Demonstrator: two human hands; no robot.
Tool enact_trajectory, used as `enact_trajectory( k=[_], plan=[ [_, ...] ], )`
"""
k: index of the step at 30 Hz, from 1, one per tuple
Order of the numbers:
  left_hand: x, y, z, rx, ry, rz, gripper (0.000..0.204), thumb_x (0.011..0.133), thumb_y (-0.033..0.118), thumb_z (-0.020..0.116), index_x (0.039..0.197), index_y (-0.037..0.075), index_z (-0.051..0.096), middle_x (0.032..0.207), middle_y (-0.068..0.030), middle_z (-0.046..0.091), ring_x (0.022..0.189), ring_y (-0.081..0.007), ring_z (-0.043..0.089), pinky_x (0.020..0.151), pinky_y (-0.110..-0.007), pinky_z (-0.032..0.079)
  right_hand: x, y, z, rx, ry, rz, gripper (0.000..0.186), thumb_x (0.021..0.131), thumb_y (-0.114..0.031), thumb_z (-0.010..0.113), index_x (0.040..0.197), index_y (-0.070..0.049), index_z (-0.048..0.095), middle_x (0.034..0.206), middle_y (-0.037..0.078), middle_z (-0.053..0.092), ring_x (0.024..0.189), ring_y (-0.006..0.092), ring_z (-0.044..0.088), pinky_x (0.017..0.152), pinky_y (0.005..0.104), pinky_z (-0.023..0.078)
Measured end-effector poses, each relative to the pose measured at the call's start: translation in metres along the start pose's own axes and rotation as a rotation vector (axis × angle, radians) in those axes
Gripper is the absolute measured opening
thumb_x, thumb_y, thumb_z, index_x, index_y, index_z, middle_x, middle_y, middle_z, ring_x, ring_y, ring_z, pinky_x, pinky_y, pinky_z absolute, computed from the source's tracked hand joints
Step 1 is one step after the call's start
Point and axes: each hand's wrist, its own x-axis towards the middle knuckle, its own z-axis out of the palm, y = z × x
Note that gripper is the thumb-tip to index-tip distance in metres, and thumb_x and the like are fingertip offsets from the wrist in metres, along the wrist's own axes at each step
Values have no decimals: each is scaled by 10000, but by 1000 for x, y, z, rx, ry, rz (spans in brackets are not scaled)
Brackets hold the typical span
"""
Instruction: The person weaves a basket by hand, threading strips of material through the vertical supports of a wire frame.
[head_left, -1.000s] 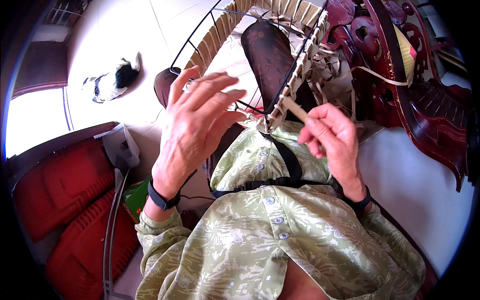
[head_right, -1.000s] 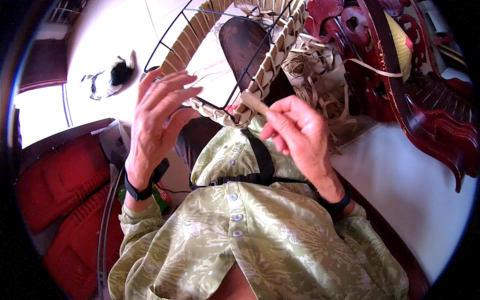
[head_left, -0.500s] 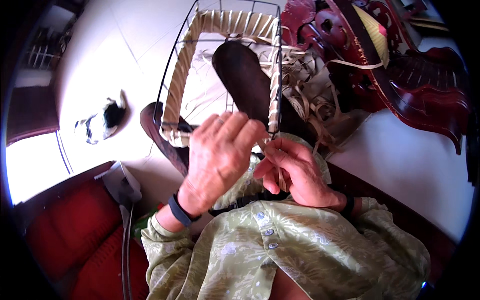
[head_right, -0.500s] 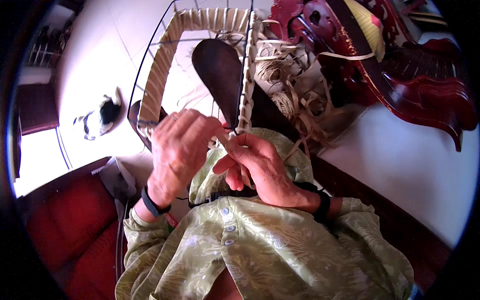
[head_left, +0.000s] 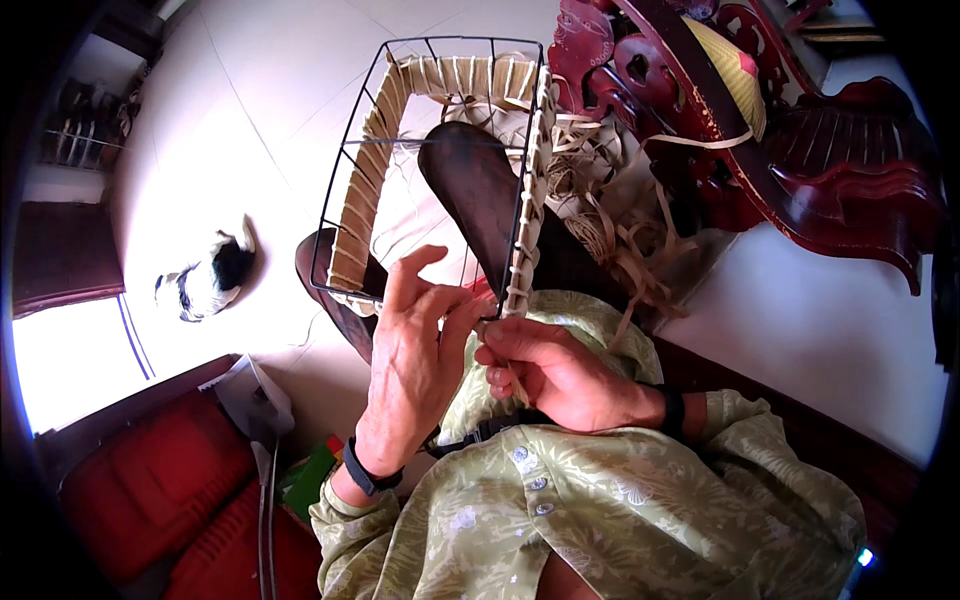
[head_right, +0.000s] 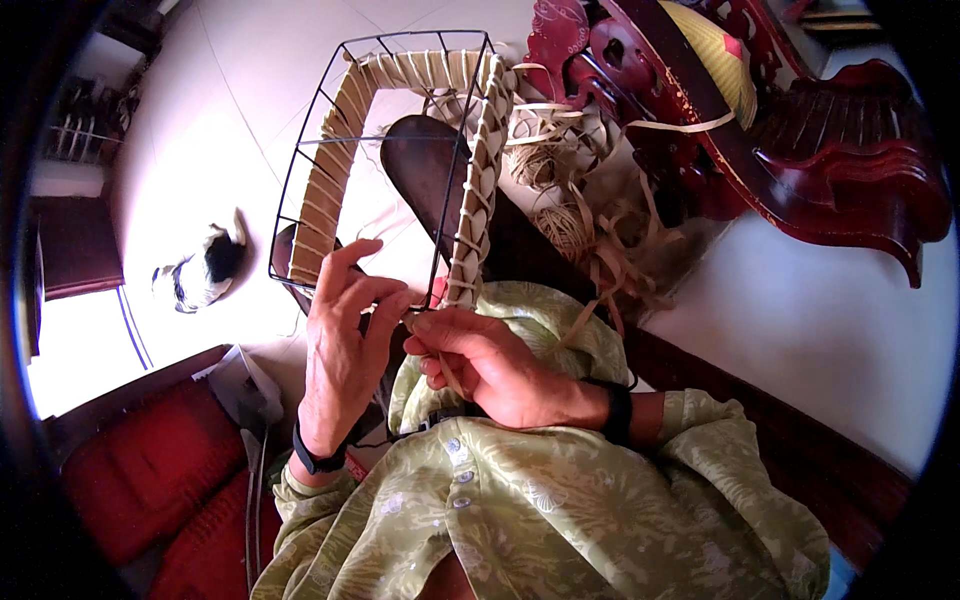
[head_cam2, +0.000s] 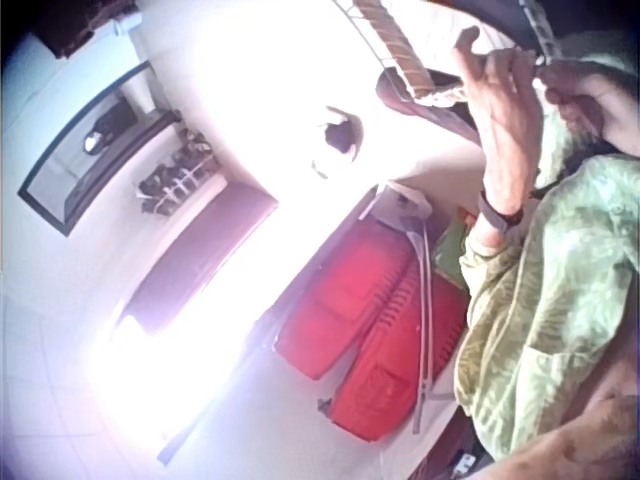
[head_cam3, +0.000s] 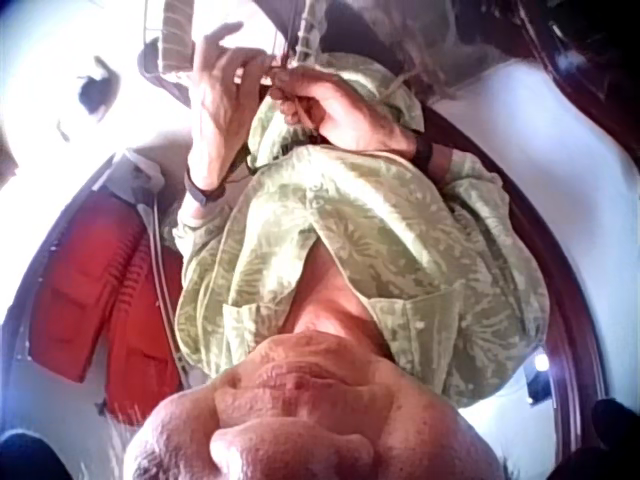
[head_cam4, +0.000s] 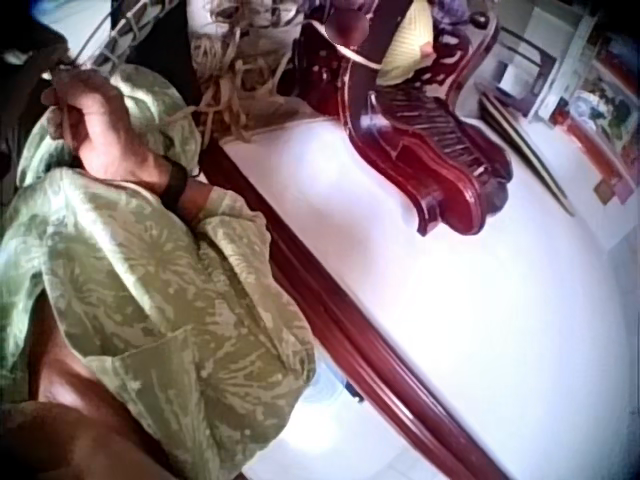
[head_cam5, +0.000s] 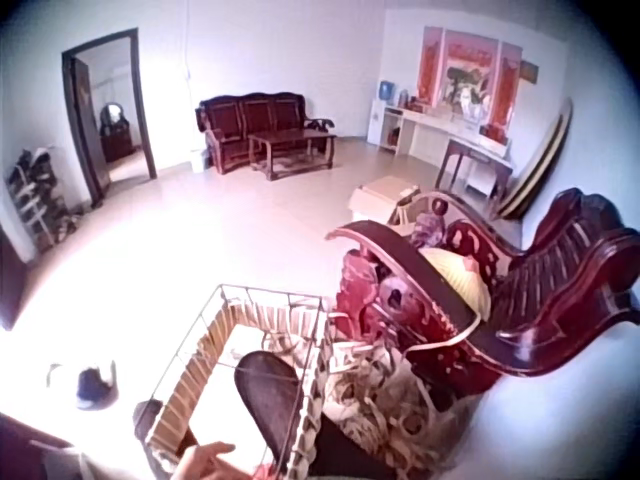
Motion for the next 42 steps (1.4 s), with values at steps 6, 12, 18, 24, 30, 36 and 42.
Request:
enact_trajectory(
  k=[6,12,18,24,30,36,42],
  plan=[
    [3,-11,3,-44,105,73,165,887,52,668,1018,-21,600,1218,-221,542,781,-264,653,682,-370,515,5,-1,6,-55,12,-37,211,984,-215,632,1134,-68,644,959,44,683,767,97,581,707,241,480],
    [17,-29,-10,260,-14,203,62,872,60,644,895,8,668,1135,-126,620,1027,-313,574,849,-412,447,9,3,5,-49,-17,-70,313,1016,-211,582,1301,-83,584,990,18,652,781,95,553,700,259,458],
    [17,-30,-17,98,-114,147,84,863,93,650,873,26,699,1068,-106,645,1003,-259,592,866,-406,428,11,5,8,83,-65,0,353,1018,-237,581,1358,-147,550,976,-19,621,763,76,501,687,244,431],
    [17,-23,-4,105,-36,169,97,841,156,689,868,82,744,891,-54,683,913,-228,603,864,-356,394,16,10,8,75,-43,-83,314,1010,-269,596,1276,-102,587,954,-5,654,760,93,558,682,248,445],
    [8,-27,3,97,47,205,87,825,139,713,899,99,736,827,-27,674,792,-233,575,861,-375,388,3,-15,7,-1037,146,-556,193,957,-221,668,1015,-37,680,926,54,701,749,117,661,639,259,492],
    [11,-26,8,153,72,280,82,827,119,701,891,70,684,791,-55,649,799,-257,588,839,-388,399,5,-44,32,-1467,154,-1254,401,776,-2,766,1155,-62,650,961,65,631,741,164,635,627,307,522],
    [15,-25,-3,140,-40,218,71,808,93,727,854,63,682,776,-46,657,805,-249,606,822,-381,408,25,-54,33,-1625,6,-1230,231,786,-9,742,995,-59,660,866,73,642,781,259,666,641,335,528]
  ],
)
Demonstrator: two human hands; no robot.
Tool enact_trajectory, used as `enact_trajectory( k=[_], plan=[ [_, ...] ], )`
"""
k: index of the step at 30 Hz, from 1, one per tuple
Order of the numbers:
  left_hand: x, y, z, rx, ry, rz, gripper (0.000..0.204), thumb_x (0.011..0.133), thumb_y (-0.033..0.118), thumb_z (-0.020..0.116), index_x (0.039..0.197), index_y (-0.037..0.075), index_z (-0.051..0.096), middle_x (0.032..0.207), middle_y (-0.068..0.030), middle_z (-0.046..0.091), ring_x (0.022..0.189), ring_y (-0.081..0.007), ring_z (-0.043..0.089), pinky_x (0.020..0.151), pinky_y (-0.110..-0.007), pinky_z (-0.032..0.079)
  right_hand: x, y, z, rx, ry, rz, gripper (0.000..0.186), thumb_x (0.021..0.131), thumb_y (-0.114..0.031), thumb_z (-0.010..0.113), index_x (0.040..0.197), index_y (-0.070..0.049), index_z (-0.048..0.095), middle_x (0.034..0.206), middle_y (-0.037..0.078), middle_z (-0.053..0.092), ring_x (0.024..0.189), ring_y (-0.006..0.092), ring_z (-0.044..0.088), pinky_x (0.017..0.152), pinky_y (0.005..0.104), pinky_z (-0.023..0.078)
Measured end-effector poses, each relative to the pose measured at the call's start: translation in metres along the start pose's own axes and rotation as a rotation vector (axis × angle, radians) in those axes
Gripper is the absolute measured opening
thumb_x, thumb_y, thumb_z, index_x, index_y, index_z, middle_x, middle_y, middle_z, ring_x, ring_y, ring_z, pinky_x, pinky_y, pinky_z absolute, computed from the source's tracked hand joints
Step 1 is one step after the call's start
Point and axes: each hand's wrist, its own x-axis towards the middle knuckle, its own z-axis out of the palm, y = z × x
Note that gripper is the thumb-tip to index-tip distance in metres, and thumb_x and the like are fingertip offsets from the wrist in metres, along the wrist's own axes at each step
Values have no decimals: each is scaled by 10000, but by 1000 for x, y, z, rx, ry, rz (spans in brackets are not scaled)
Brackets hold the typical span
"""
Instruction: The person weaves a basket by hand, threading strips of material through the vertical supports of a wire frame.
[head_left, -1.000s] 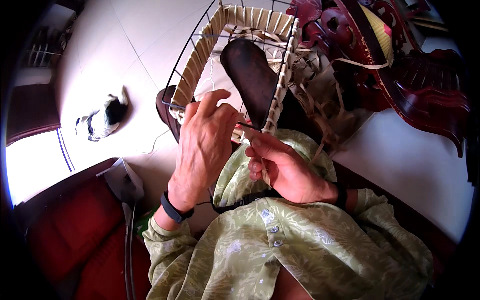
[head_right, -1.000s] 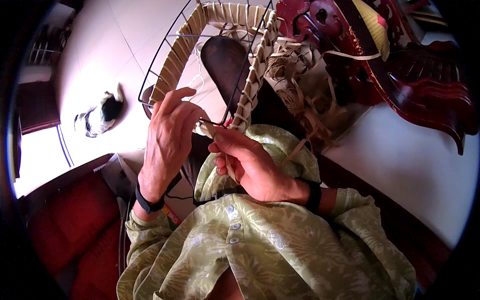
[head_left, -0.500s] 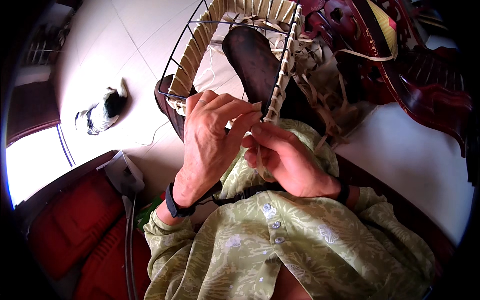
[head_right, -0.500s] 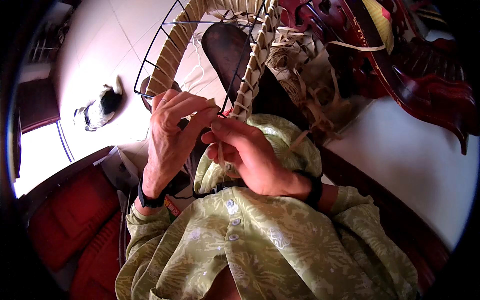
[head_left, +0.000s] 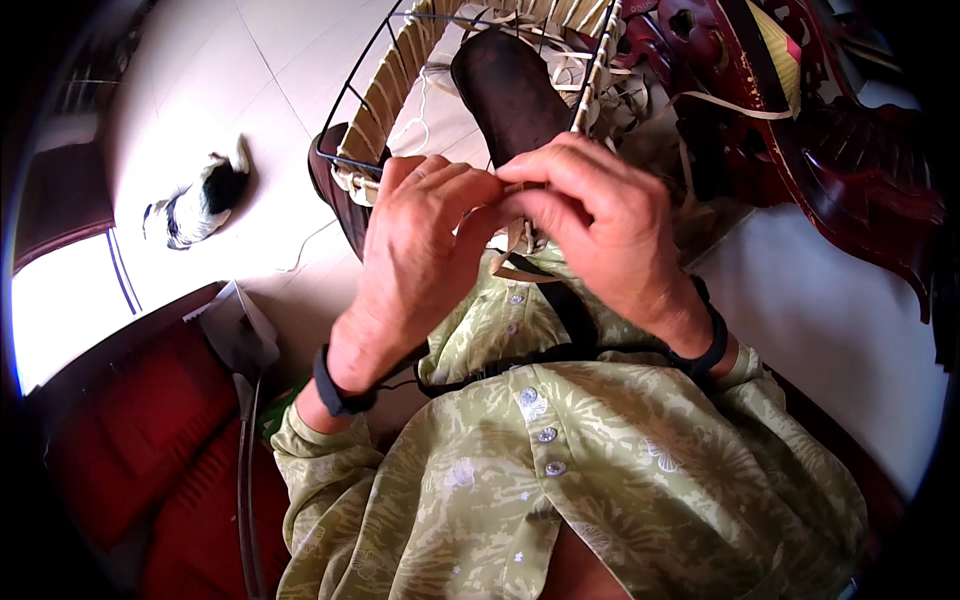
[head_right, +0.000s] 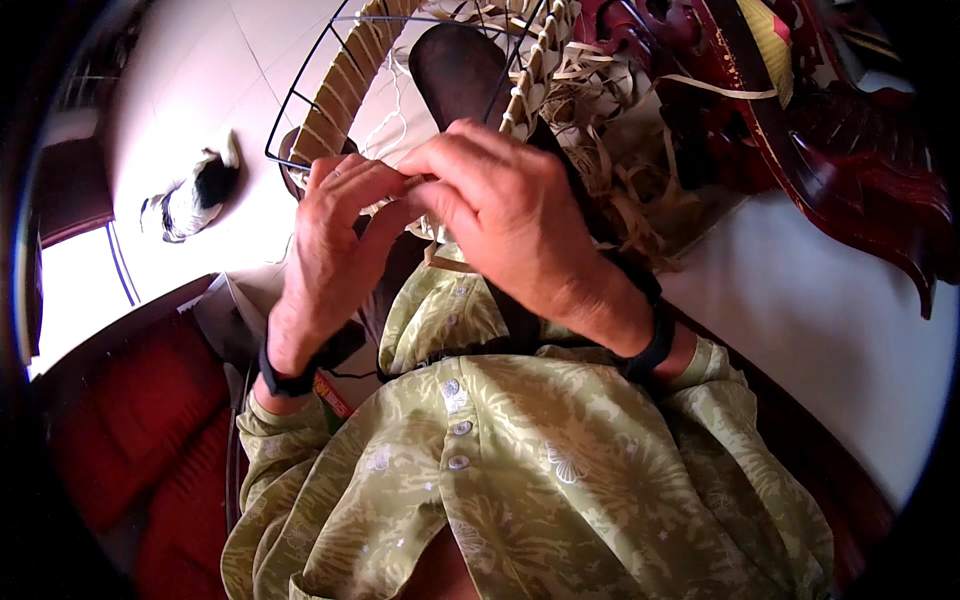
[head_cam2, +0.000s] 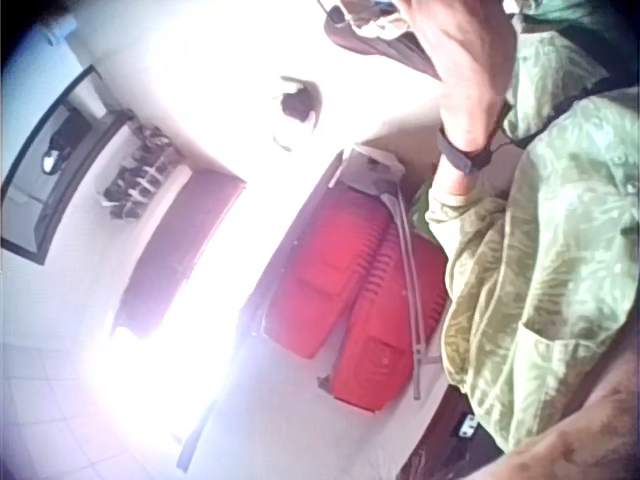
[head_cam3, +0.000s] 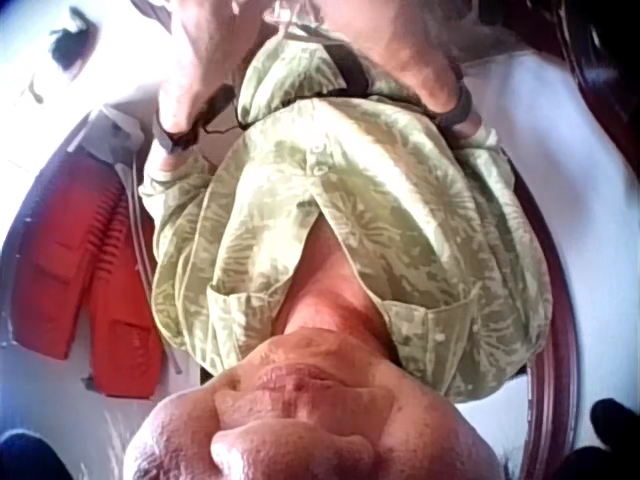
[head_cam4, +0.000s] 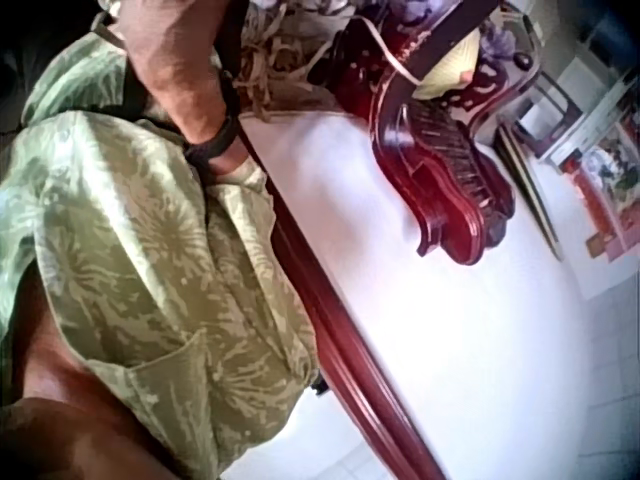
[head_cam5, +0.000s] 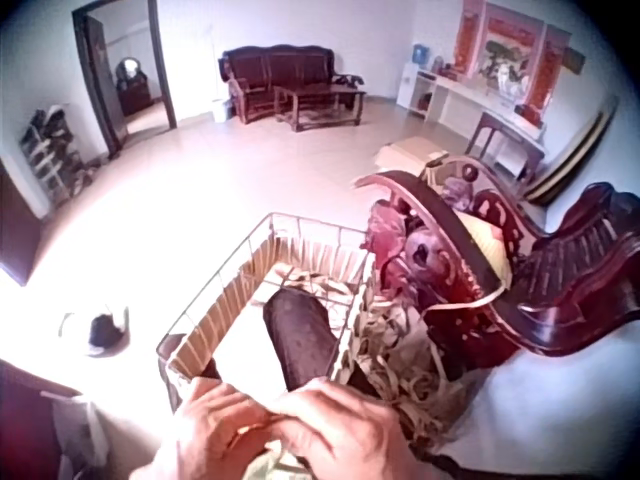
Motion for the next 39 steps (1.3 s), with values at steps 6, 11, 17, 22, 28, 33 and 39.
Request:
enact_trajectory(
  k=[6,11,17,22,28,33,39],
  plan=[
    [7,-3,-4,9,-60,-25,233,710,197,819,869,74,702,740,-36,694,748,-240,641,815,-363,432,7,6,-1,30,1,-73,142,792,32,743,908,-36,698,787,62,662,690,188,658,606,289,512],
    [8,-9,-4,-8,-69,-25,212,714,158,809,882,72,714,771,-41,694,728,-245,612,772,-358,439,7,8,2,31,80,-117,159,770,45,746,877,-60,697,789,56,672,712,209,687,606,307,547],
    [14,-17,-11,-109,-233,-43,149,748,124,771,861,40,721,753,-69,708,701,-230,650,754,-346,468,-6,22,-7,-50,82,-341,185,724,68,747,871,-39,714,850,70,685,750,207,689,619,300,560],
    [25,-16,-23,-303,-393,-227,163,790,114,725,916,12,739,752,-87,717,708,-191,679,787,-323,502,-26,28,-18,-96,-30,-377,274,606,56,754,866,-12,701,890,81,631,722,228,622,602,312,528],
    [25,-17,-26,-297,-388,-129,160,798,130,718,919,26,738,833,-77,730,802,-187,669,787,-325,496,-31,30,-15,-110,-69,-343,248,627,66,744,857,-11,696,873,79,615,729,225,619,616,318,529],
    [22,-18,-24,-320,-419,-165,143,800,116,704,920,47,738,841,-49,727,800,-176,649,808,-312,463,-37,23,-6,-82,-49,-297,240,663,61,730,885,-28,708,878,61,616,752,223,625,654,322,539],
    [22,-21,-26,-323,-452,-123,159,798,91,689,948,62,732,865,-36,725,806,-163,647,821,-304,457,-43,25,-2,-124,-62,-258,245,692,39,710,922,-43,714,892,51,610,785,221,634,673,324,546]
  ],
)
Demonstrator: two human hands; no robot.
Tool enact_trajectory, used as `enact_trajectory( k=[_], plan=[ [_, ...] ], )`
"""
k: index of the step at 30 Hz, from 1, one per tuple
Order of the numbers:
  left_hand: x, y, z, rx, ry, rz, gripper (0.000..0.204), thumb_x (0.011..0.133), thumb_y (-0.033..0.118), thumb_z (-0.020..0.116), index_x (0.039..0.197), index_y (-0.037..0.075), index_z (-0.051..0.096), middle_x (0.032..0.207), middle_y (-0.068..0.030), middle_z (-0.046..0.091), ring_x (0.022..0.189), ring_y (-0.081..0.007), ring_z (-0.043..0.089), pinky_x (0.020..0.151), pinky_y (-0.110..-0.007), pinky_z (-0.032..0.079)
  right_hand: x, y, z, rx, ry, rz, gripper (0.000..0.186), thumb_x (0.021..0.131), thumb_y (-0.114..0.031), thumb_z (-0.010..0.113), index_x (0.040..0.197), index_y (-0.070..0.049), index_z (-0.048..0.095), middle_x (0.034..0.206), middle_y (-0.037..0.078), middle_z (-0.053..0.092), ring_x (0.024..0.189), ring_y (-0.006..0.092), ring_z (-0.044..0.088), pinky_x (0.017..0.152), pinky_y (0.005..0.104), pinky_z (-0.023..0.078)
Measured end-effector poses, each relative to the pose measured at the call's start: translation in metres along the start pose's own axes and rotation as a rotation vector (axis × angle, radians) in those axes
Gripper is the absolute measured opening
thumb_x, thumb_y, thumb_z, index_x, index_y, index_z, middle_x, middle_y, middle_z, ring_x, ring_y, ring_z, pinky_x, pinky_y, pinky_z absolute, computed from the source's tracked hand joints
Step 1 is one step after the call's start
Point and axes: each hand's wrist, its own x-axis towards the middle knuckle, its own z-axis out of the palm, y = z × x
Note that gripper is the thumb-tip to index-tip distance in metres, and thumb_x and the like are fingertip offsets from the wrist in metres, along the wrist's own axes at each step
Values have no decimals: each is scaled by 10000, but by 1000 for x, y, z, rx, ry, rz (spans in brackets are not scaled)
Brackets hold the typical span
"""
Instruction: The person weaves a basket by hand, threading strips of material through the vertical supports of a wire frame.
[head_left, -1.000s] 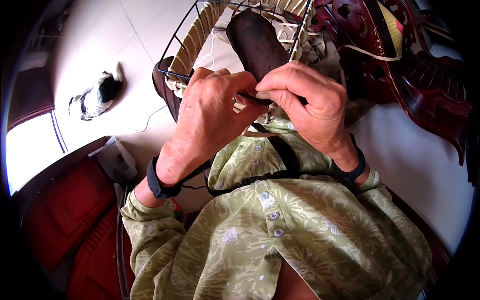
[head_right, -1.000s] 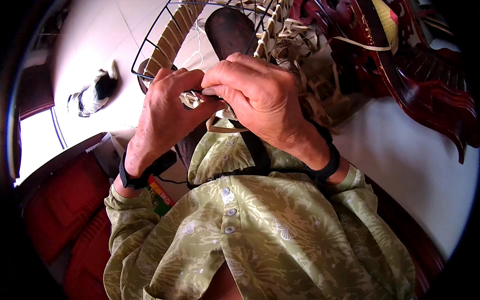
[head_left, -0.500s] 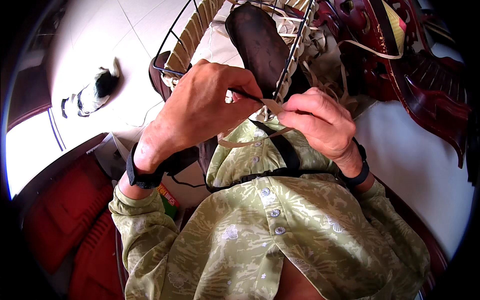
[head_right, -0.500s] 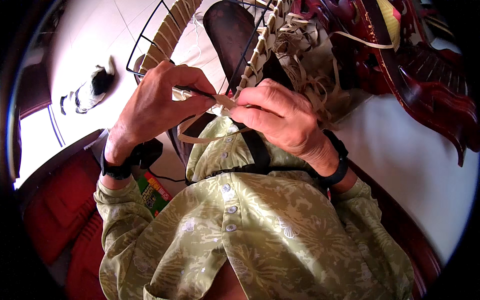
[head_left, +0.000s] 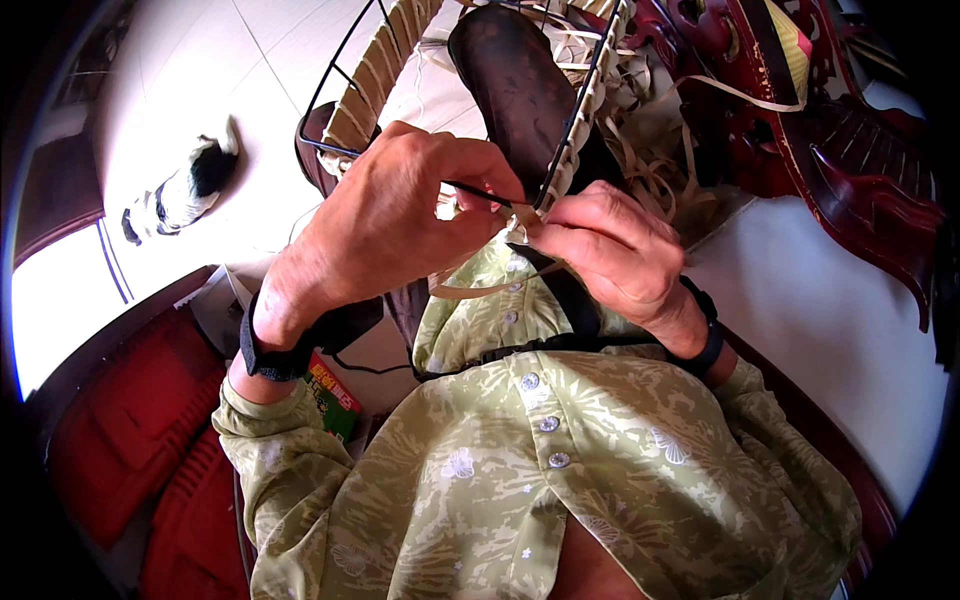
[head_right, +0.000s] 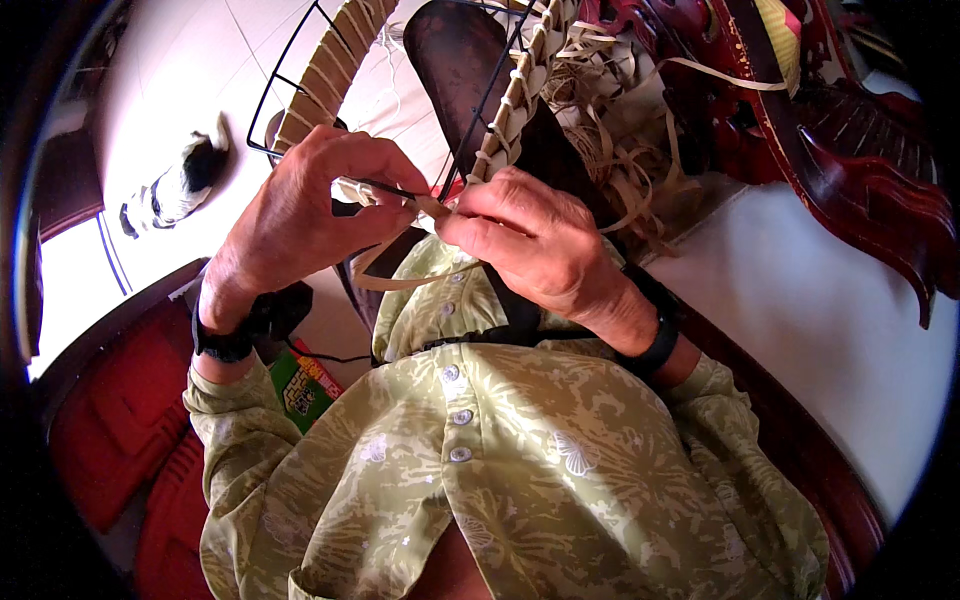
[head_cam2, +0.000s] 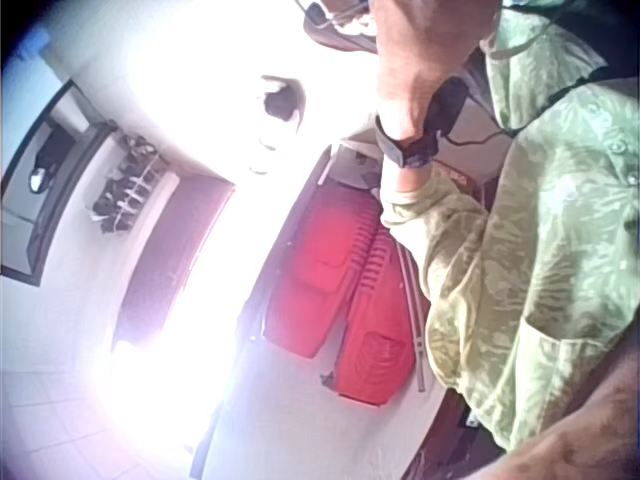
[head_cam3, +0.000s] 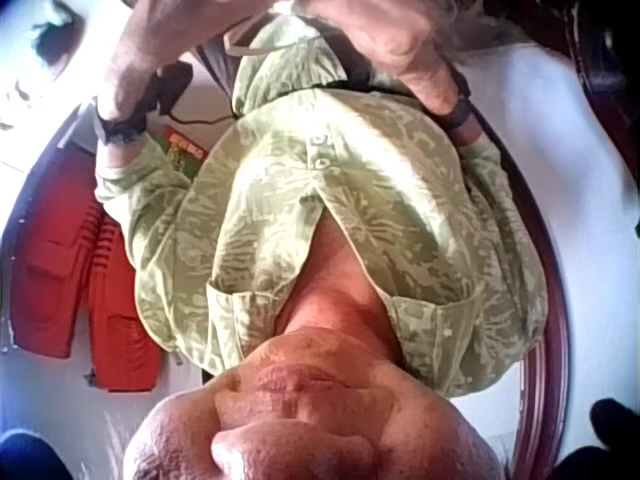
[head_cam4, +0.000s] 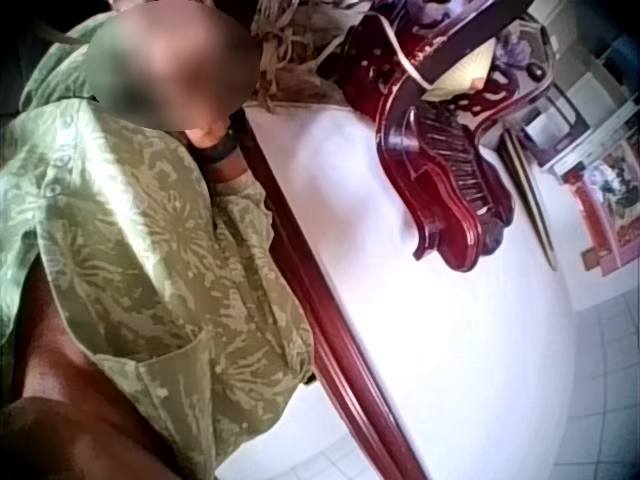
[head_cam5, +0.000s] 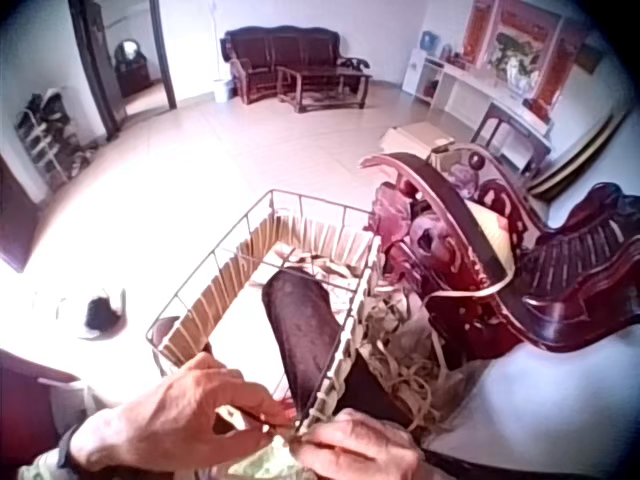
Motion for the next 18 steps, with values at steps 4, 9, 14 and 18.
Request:
enact_trajectory(
  k=[4,9,14,18],
  plan=[
    [1,1,-1,48,2,-15,157,804,83,681,951,50,724,860,-43,719,812,-171,659,808,-312,484,0,3,1,-24,19,-33,247,691,31,715,925,-48,715,883,50,606,773,217,628,655,320,545],
    [1,-3,-6,77,68,54,156,797,33,668,946,16,711,877,-75,709,831,-191,683,768,-322,533,9,-2,11,-8,132,-62,251,668,8,742,911,-47,714,850,47,596,725,206,616,619,310,540],
    [-5,-7,-15,84,106,21,167,792,0,666,952,9,713,906,-79,708,860,-180,690,790,-315,537,18,-7,11,-109,124,-74,231,663,18,747,882,-43,710,809,53,574,681,192,607,567,302,521],
    [-6,-12,-13,-37,87,42,172,803,7,677,971,13,720,910,-76,709,871,-177,690,814,-312,537,22,-11,16,-103,153,-102,216,670,39,732,874,-27,705,813,64,572,678,193,606,551,302,508]
  ],
)
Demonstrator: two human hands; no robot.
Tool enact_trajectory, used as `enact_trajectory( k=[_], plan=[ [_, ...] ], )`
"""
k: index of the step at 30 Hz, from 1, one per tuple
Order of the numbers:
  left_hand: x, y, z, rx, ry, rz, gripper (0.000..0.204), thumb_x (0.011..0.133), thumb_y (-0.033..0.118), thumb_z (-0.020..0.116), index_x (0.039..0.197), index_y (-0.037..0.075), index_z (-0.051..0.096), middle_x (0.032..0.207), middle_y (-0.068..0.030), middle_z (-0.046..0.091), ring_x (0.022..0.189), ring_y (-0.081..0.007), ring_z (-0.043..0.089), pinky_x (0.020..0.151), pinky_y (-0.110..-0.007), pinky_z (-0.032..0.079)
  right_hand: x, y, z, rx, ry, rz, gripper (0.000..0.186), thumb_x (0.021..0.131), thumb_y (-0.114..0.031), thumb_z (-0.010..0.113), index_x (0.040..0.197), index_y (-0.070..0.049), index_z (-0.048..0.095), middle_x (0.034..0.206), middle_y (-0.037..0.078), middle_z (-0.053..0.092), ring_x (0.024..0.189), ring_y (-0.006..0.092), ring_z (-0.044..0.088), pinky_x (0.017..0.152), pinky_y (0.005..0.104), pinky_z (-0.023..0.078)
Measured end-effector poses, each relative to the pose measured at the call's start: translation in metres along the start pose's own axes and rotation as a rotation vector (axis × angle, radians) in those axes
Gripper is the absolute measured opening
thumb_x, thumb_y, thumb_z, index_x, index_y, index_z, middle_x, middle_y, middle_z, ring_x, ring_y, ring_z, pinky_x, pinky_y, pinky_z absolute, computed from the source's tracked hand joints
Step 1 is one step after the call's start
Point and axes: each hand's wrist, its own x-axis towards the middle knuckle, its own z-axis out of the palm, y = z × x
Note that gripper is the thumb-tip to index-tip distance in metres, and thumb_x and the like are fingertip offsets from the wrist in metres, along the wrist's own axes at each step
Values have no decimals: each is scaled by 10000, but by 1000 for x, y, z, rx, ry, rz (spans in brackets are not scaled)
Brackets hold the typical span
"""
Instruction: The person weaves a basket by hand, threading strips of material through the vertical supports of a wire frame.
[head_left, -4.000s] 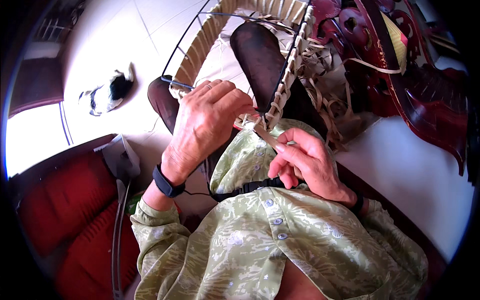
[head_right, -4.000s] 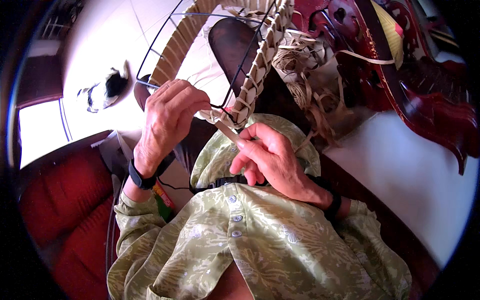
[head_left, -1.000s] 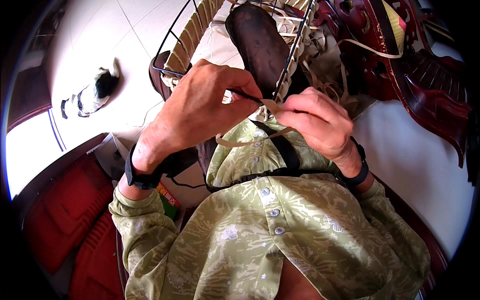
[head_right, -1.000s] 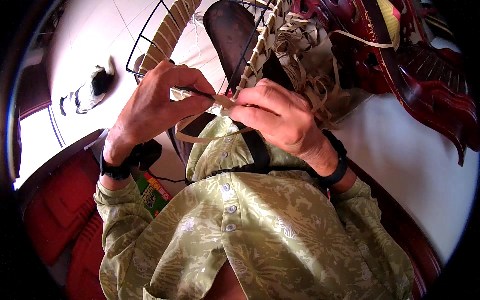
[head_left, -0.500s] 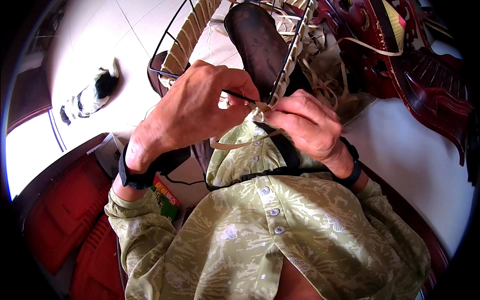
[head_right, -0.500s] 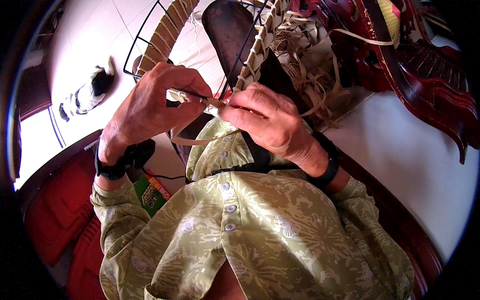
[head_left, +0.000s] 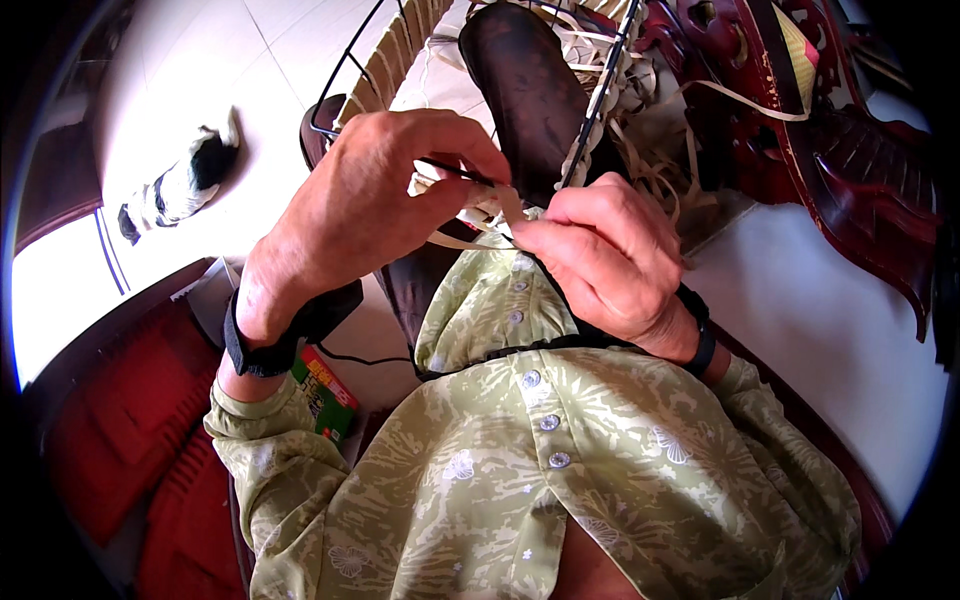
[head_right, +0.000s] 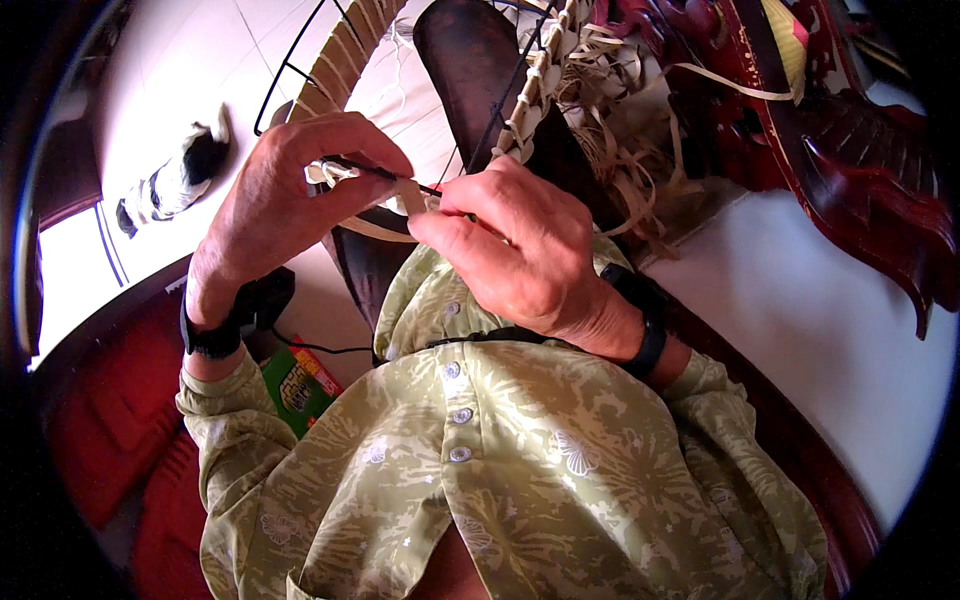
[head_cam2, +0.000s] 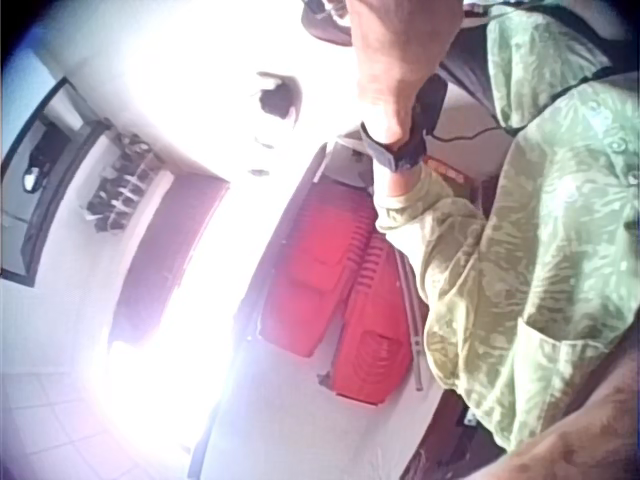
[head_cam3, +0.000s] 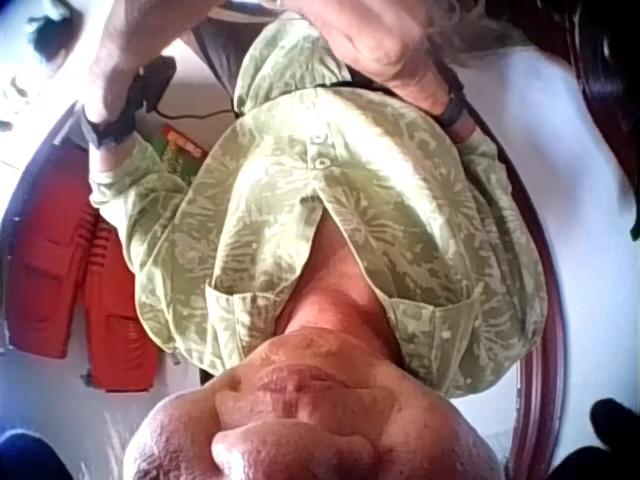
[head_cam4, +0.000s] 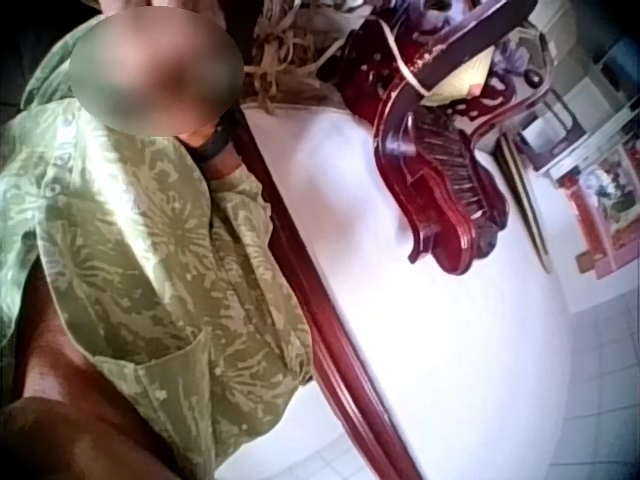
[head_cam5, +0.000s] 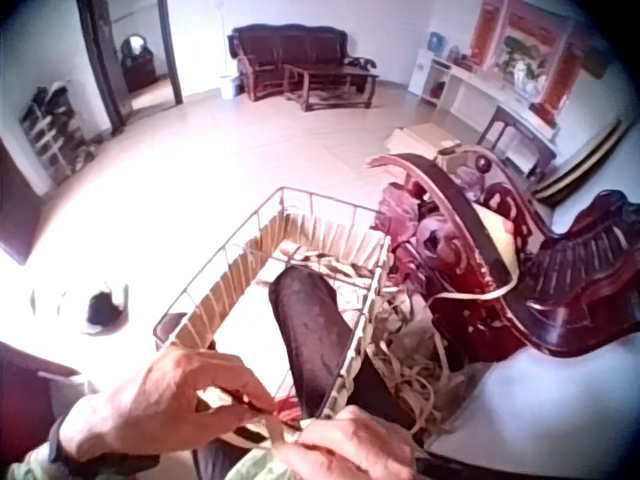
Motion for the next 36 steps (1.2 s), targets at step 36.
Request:
enact_trajectory(
  k=[36],
  plan=[
    [8,12,10,-81,-153,-176,109,837,-9,689,942,0,716,863,-63,734,827,-135,702,770,-275,551,-18,11,-19,-45,-154,-96,243,648,1,691,890,20,673,886,82,512,747,227,567,628,324,530]
  ],
)
